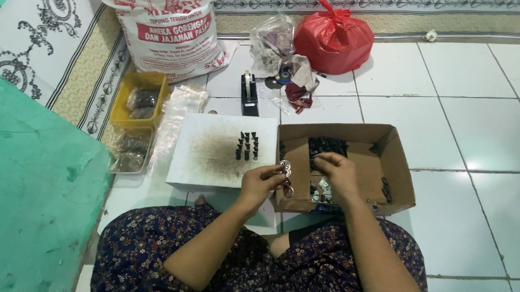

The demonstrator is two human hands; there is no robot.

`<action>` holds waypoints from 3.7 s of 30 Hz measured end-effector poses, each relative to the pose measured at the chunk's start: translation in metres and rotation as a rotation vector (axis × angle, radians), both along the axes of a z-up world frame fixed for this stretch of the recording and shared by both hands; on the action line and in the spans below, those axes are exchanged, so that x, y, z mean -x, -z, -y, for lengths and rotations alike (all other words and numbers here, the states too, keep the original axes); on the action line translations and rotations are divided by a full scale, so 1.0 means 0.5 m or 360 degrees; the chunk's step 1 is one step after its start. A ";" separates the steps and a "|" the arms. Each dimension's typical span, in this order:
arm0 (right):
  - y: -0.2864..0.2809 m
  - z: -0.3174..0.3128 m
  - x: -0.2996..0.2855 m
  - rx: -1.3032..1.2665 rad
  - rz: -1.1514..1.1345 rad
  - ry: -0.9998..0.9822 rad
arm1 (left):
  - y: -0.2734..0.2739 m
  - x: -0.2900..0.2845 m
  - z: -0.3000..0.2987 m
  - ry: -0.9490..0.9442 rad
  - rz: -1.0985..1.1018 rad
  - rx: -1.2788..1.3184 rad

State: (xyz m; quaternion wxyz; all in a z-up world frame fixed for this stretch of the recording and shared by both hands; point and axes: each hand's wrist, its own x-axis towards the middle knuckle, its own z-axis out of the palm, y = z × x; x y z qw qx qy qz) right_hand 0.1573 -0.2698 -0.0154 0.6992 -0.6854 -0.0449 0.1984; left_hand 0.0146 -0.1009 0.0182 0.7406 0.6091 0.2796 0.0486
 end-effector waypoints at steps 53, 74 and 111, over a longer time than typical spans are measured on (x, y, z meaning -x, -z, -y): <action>-0.020 -0.057 0.064 0.0516 -0.0053 -0.0733 | 0.218 0.016 -0.015 -0.0105 0.0002 0.0672; -0.025 -0.095 0.065 0.0142 -0.0399 -0.0540 | 0.117 0.014 -0.033 -0.0237 0.0083 0.0675; 0.015 -0.475 -0.006 0.1550 0.1654 -0.0519 | 0.083 -0.048 -0.306 -0.0284 -0.0031 -0.0217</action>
